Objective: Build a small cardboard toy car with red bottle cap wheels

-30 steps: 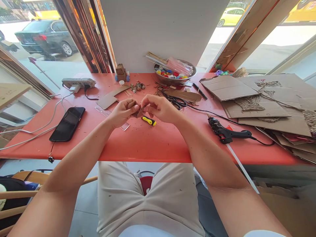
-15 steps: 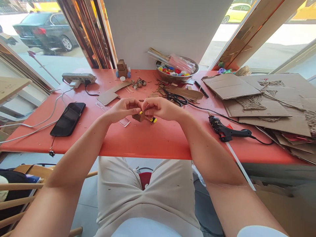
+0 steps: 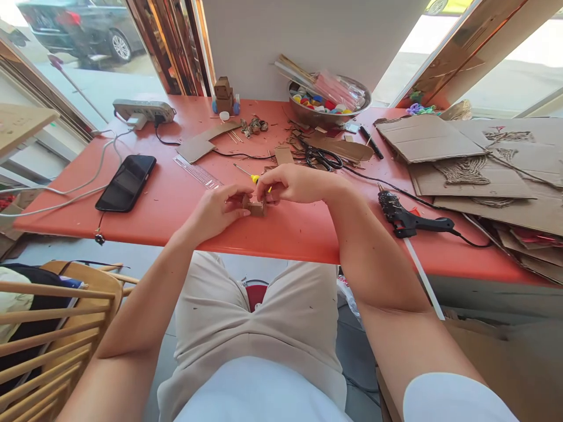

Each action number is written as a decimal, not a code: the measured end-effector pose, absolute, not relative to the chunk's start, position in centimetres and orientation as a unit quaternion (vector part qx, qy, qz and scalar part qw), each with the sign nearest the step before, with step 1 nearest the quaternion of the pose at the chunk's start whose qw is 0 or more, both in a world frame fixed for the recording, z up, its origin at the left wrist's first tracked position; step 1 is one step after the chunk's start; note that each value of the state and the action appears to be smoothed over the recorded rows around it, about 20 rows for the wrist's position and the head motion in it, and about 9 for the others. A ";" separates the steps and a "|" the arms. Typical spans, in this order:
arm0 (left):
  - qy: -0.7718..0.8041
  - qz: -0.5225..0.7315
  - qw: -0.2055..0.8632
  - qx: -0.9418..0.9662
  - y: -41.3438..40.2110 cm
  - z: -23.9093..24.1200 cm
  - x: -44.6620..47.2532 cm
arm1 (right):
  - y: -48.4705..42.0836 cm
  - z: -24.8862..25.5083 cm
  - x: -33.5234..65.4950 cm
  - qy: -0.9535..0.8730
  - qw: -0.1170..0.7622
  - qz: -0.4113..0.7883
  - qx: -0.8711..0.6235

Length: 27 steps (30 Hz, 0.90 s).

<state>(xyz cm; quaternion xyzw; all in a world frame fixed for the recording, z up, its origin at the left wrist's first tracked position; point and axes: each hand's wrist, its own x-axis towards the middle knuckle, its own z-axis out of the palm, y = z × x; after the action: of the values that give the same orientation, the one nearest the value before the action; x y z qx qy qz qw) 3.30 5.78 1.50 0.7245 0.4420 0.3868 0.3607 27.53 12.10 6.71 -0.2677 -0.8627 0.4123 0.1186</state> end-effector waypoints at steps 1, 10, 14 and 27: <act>0.449 0.392 0.342 0.726 5.5 1.3 3.4 | 11.9 6.7 27.5 -0.866 0.133 0.390 -0.284; 0.442 0.380 0.252 0.772 5.7 0.3 3.6 | 5.5 3.0 27.0 -0.801 0.333 0.278 -0.412; 0.460 0.340 0.194 0.797 5.7 0.2 3.7 | 4.2 0.7 25.6 -0.802 0.349 0.191 -0.446; 0.475 0.317 0.146 0.808 5.7 0.0 4.2 | 4.2 -1.4 23.6 -0.784 0.294 0.061 -0.543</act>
<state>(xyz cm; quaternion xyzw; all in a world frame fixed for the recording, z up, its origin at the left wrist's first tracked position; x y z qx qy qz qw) 4.25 5.69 -0.05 0.8079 0.4751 0.3168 0.1460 23.64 4.23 -1.39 -0.5433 -0.7840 0.0605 0.2941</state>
